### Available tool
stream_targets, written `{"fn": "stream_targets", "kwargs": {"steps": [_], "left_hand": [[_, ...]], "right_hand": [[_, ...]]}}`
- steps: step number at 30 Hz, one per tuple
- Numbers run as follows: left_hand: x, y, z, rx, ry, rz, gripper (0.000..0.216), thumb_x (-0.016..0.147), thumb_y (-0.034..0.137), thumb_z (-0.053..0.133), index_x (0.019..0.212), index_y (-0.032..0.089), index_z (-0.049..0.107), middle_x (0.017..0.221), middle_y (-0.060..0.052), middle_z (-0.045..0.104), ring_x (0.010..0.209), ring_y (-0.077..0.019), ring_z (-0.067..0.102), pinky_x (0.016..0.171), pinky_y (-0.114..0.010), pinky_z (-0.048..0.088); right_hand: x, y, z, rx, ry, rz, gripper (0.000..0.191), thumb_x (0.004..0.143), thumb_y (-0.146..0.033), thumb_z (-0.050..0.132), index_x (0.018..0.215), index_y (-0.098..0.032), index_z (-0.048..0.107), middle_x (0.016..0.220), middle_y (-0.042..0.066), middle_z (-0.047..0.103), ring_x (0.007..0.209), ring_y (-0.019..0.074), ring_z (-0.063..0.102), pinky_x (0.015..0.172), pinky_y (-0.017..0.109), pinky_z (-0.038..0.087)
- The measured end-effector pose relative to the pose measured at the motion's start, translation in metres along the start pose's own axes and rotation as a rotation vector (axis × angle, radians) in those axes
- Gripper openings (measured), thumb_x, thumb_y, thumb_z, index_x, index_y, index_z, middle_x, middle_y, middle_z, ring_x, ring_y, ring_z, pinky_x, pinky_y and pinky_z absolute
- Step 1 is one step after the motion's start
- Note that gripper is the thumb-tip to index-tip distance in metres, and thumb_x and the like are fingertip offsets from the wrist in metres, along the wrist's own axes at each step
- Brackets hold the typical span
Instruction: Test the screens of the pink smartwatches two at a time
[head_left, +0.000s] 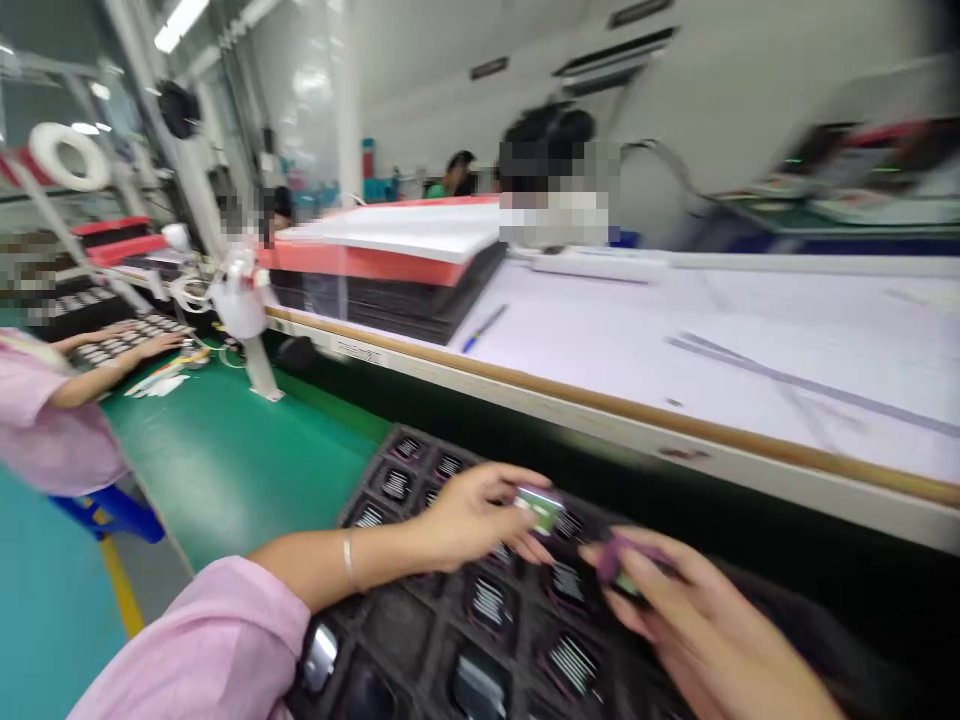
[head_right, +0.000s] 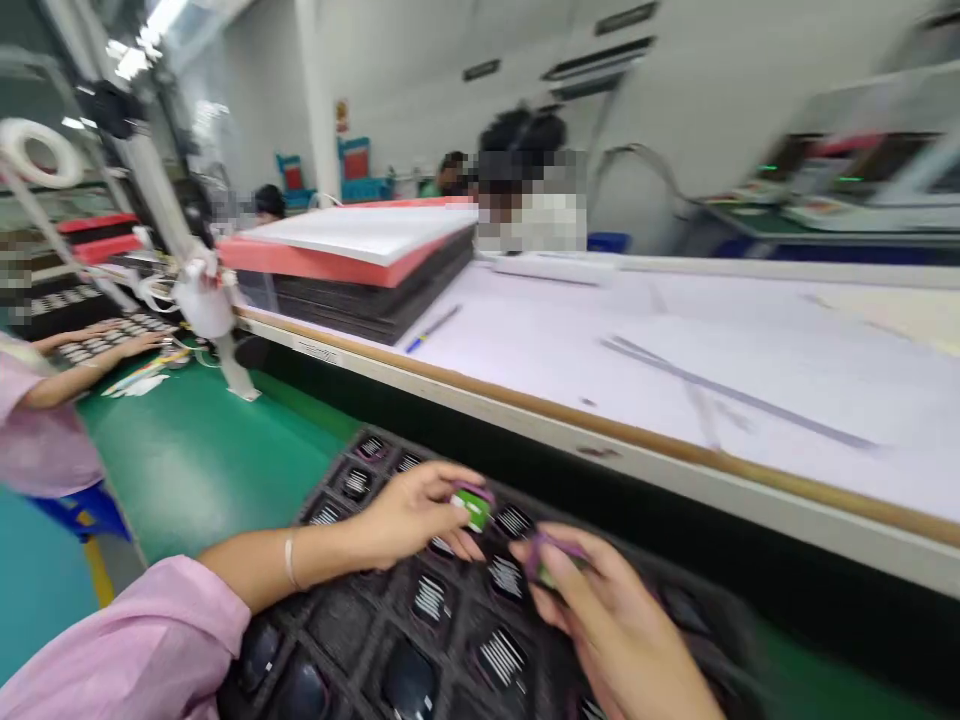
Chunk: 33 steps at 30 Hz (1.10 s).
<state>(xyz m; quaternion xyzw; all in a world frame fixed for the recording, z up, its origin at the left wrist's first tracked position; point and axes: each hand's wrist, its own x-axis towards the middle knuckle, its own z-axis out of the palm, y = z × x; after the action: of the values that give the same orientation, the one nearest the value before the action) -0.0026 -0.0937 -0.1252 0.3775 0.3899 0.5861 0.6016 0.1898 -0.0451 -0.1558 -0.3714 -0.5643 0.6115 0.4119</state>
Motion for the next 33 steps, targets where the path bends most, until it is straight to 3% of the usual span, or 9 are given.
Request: {"fn": "stream_targets", "kwargs": {"steps": [2,7,12,17,21,28,33], "left_hand": [[-0.002,0.005,0.002,0.020,0.017,0.010,0.059,0.061,0.026,0.083,0.115,0.018,0.060,0.097,-0.003,0.067,0.060,-0.0118,0.069,0.061,-0.026,0.055],[0.002,0.009,0.002,0.053,0.001,-0.014,0.063,0.063,0.010,0.075,0.122,0.021,0.057,0.108,-0.005,0.068,0.070,-0.0126,0.072,0.069,-0.025,0.056],[0.000,0.011,0.002,0.142,0.014,-0.005,0.048,0.072,0.020,0.074,0.118,0.020,0.060,0.101,-0.003,0.068,0.066,-0.0129,0.071,0.064,-0.025,0.055],[0.001,0.012,0.001,0.249,0.050,0.041,0.034,0.078,0.034,0.075,0.106,0.018,0.063,0.086,0.000,0.066,0.054,-0.0075,0.061,0.052,-0.021,0.046],[0.003,0.010,0.001,0.262,0.021,0.061,0.040,0.073,0.027,0.079,0.109,0.020,0.063,0.090,0.000,0.066,0.058,-0.0072,0.060,0.054,-0.021,0.048],[0.004,0.008,0.003,0.209,0.025,0.036,0.052,0.065,0.012,0.074,0.114,0.021,0.061,0.096,0.001,0.063,0.068,-0.0070,0.055,0.062,-0.019,0.052],[0.004,0.010,0.004,0.219,0.032,0.007,0.057,0.064,0.011,0.074,0.118,0.021,0.059,0.096,0.001,0.063,0.067,-0.0067,0.055,0.064,-0.021,0.052]], "right_hand": [[-0.006,-0.016,0.012,0.077,0.067,0.080,0.044,0.064,-0.049,0.086,0.096,-0.027,0.067,0.086,0.009,0.072,0.063,0.0186,0.062,0.057,0.035,0.050],[-0.005,-0.022,0.018,0.157,0.018,0.067,0.050,0.065,-0.028,0.084,0.108,-0.024,0.059,0.095,0.004,0.071,0.062,0.0107,0.055,0.060,0.027,0.046],[-0.005,-0.018,0.013,0.189,0.004,0.051,0.048,0.067,-0.017,0.076,0.110,-0.024,0.056,0.095,0.002,0.069,0.060,0.0096,0.056,0.060,0.026,0.045],[-0.004,-0.021,0.014,0.200,-0.014,0.055,0.037,0.076,-0.029,0.074,0.108,-0.022,0.057,0.092,0.002,0.070,0.058,0.0089,0.055,0.056,0.025,0.041],[-0.004,-0.020,0.013,0.202,-0.018,0.043,0.037,0.078,-0.036,0.074,0.107,-0.023,0.057,0.091,0.002,0.070,0.057,0.0093,0.054,0.055,0.026,0.041],[-0.005,-0.020,0.012,0.208,-0.023,0.027,0.044,0.069,-0.016,0.068,0.110,-0.023,0.056,0.098,0.002,0.071,0.060,0.0096,0.057,0.058,0.027,0.042],[-0.006,-0.022,0.013,0.206,-0.022,0.025,0.044,0.067,-0.015,0.064,0.110,-0.024,0.056,0.097,0.002,0.072,0.060,0.0112,0.058,0.058,0.028,0.043]]}}
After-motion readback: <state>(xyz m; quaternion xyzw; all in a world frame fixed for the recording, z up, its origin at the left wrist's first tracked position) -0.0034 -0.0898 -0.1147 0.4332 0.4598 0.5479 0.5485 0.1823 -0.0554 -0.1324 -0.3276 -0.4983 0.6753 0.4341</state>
